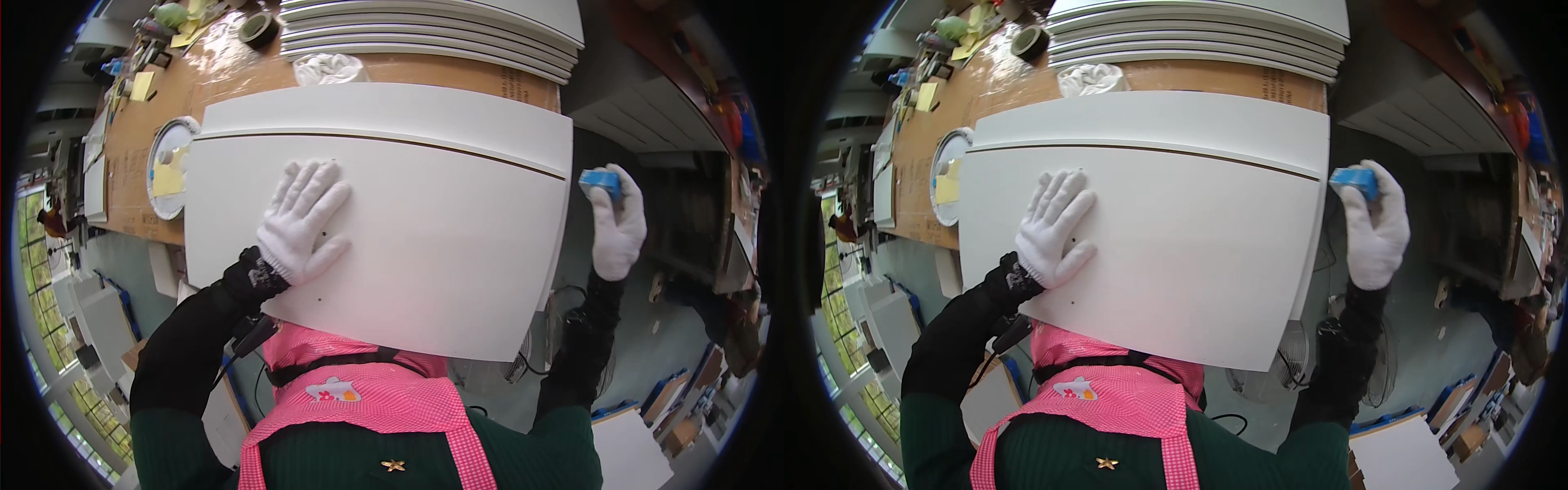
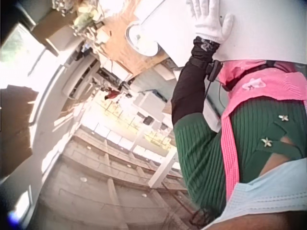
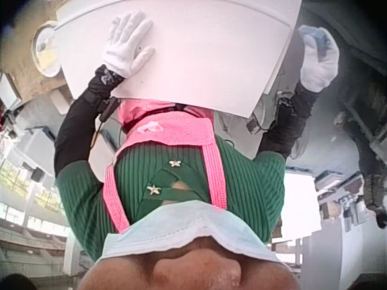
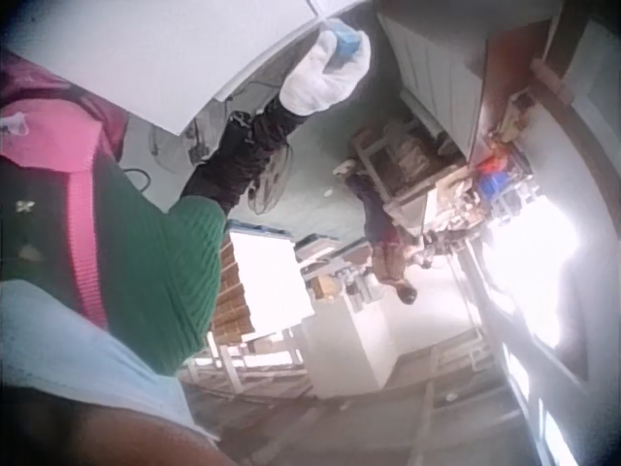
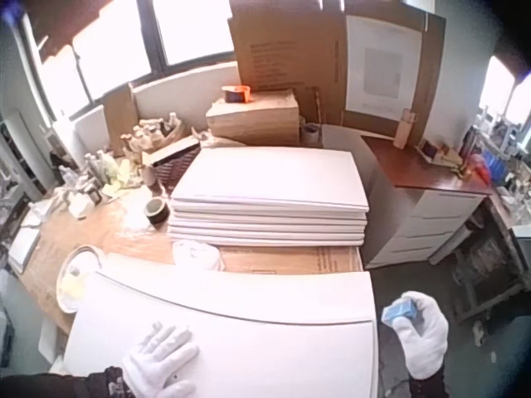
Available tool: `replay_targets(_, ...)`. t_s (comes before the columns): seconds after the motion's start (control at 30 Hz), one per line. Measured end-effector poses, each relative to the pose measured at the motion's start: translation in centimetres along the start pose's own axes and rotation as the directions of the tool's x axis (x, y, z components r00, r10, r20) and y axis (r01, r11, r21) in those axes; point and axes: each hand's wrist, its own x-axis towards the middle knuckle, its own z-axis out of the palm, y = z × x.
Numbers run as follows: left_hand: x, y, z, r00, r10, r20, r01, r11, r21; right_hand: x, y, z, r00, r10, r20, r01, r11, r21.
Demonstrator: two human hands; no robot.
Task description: Applying white coating or paint to the edges of white boards using a sponge and a spatula.
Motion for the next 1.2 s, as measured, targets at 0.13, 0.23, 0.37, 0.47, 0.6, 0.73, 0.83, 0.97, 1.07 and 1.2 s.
replay_targets(0.13,-0.3,-0.3,-0.3,0.999,0.007,0.042,-0.008,1.0,0.021,-1.1,-2.7,0.2,0.998,0.06,-0.019,-0.061,0.995,-0.078)
replay_targets(0.23,-0.4,-0.4,-0.1,0.997,0.019,0.07,-0.022,0.999,0.043,-2.0,-4.8,0.5,0.998,0.049,-0.045,-0.052,0.996,-0.074)
replay_targets(0.37,4.7,2.3,2.6,0.939,0.333,-0.084,-0.342,0.93,-0.132,-4.0,-8.7,0.7,0.995,-0.103,-0.005,0.103,0.992,-0.068)
replay_targets(0.47,9.3,5.2,5.4,0.891,0.403,-0.208,-0.437,0.887,-0.151,-5.6,-11.4,2.6,0.994,-0.092,0.063,0.098,0.991,-0.094)
replay_targets(0.6,10.4,1.6,8.2,0.924,0.332,-0.192,-0.352,0.932,-0.081,-8.0,-14.1,6.3,0.985,-0.099,0.142,0.108,0.992,-0.058)
replay_targets(0.73,3.3,-8.8,-0.8,0.981,-0.096,0.17,0.105,0.993,-0.049,-10.9,-14.5,9.4,0.989,-0.079,0.125,0.078,0.997,0.011)
replay_targets(0.83,-5.3,-18.6,0.3,0.895,-0.268,-0.357,0.33,0.936,0.125,-12.9,-14.3,13.1,0.988,-0.041,0.148,0.025,0.994,0.109)
replay_targets(0.97,-17.7,-19.8,-3.1,0.924,-0.33,-0.194,0.331,0.943,-0.029,-14.9,-13.6,18.3,0.977,0.13,0.167,-0.181,0.92,0.347)
replay_targets(1.07,-29.6,-19.2,-3.4,0.89,-0.453,0.042,0.455,0.882,-0.122,-17.1,-13.1,20.4,0.958,0.133,0.254,-0.233,0.878,0.419)
replay_targets(1.2,-37.7,-22.8,-1.2,0.589,-0.741,0.321,0.778,0.628,0.024,-18.4,-10.1,24.3,0.935,0.156,0.319,-0.323,0.747,0.581)
